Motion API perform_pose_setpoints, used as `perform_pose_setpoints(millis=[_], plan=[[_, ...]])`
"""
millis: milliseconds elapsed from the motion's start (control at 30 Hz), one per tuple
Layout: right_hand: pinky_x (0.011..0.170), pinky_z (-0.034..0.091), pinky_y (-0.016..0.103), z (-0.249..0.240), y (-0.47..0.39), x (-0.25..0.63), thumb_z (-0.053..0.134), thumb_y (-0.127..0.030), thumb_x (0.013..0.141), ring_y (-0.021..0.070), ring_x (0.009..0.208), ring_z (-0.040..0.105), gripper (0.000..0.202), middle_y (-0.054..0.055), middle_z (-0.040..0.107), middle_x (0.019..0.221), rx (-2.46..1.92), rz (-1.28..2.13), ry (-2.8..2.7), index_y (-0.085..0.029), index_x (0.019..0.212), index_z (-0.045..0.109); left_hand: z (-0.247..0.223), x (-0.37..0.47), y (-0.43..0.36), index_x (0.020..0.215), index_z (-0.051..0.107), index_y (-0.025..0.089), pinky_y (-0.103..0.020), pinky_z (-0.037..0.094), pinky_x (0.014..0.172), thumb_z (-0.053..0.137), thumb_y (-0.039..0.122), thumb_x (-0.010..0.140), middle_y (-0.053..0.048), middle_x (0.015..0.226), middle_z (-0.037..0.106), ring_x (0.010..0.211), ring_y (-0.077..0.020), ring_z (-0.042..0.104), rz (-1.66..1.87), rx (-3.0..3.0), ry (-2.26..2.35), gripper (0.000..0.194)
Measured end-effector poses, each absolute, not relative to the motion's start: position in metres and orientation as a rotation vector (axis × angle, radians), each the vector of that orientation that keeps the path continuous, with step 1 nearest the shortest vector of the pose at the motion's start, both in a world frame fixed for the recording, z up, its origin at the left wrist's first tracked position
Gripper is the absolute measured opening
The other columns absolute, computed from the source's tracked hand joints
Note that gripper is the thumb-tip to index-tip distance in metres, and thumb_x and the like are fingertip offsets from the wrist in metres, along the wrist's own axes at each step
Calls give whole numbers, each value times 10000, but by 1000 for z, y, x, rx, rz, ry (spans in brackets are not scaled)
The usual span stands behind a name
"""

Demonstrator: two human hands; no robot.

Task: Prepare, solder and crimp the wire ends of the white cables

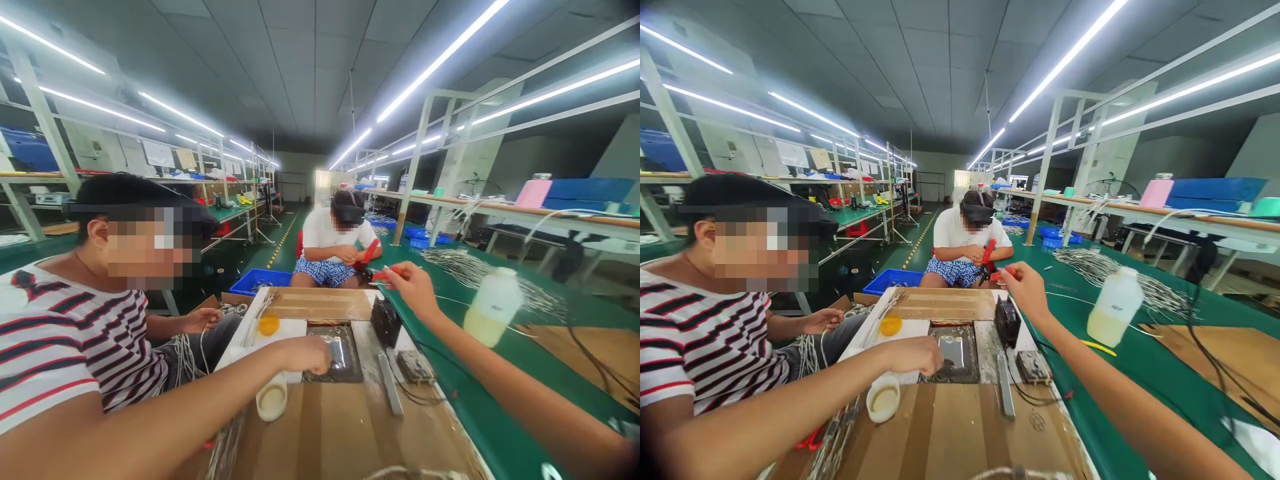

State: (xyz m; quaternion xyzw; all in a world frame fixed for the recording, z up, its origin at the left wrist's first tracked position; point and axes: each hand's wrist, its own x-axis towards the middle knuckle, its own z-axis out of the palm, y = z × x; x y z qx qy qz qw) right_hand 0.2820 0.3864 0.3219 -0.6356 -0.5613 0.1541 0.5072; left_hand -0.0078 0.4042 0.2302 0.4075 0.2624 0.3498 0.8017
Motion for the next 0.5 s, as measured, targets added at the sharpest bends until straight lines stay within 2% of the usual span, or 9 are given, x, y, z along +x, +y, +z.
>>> perform_pose_setpoints(millis=[67, 133, 200, 267, 300, 367, 400, 500], plan=[[963, 673, 254, 302, 307, 286, 615, -664, 848, 79, 1001, 756, 630, 99, 719, 1203, -1381, 539, -1104, -123, 1166, 558, 244, -8, 390, 549, 396, 96, -95, 329, 489, 655, -55, 891, 77, 434, 336, 440, -28, 392, 792, 802, 586, 454], [964, 679, 250, 273, 226, 279, 707, -709, 733, 97, 1005, 769, 701, 92, 705, 1265, -1279, 644, -852, -147, 1116, 538, 245, 1, 361, 626, 486, 92, -102, 359, 492, 615, 124, 1003, 65, 499, 375, 467, -24, 417, 847, 740, 607, 400], [890, 683, 234, 240, 155, 263, 798, -678, 650, 106, 923, 774, 727, 97, 729, 1162, -1242, 743, -637, -130, 1043, 525, 233, 20, 309, 797, 612, 136, -156, 428, 469, 640, 325, 1017, 28, 607, 510, 535, -65, 470, 930, 697, 620, 292], [830, 684, 241, 212, 99, 243, 873, -631, 583, 122, 863, 776, 788, 74, 738, 1040, -1205, 876, -477, -149, 1082, 499, 210, 45, 237, 943, 654, 141, -166, 469, 525, 671, 373, 1004, -8, 719, 606, 613, -79, 556, 995, 675, 631, 240], [798, 682, 234, 200, 77, 234, 956, -533, 483, 129, 838, 775, 848, 49, 739, 1020, -1132, 1004, -305, -163, 1087, 490, 198, 58, 198, 979, 664, 129, -168, 481, 538, 655, 402, 1011, -17, 758, 625, 617, -69, 550, 1009, 670, 637, 275], [766, 677, 225, 181, 45, 218, 1010, -408, 408, 126, 794, 769, 899, 35, 740, 971, -1037, 1203, -109, -169, 1086, 468, 180, 79, 126, 985, 675, 103, -157, 448, 511, 735, 461, 944, -20, 773, 627, 590, -57, 530, 1033, 664, 646, 365], [770, 676, 224, 172, 32, 213, 1018, -368, 400, 120, 794, 767, 903, 38, 741, 993, -1002, 1269, -63, -169, 1077, 453, 175, 87, 97, 947, 688, 99, -140, 404, 485, 833, 494, 844, -25, 768, 628, 561, -41, 501, 1052, 662, 648, 433], [792, 675, 234, 144, 5, 206, 971, -451, 526, 129, 894, 774, 821, 98, 718, 1173, -1088, 1357, -190, -161, 1046, 405, 173, 99, 47, 856, 733, 87, -104, 250, 451, 929, 633, 632, 12, 600, 512, 457, 9, 370, 1189, 643, 740, 622]])
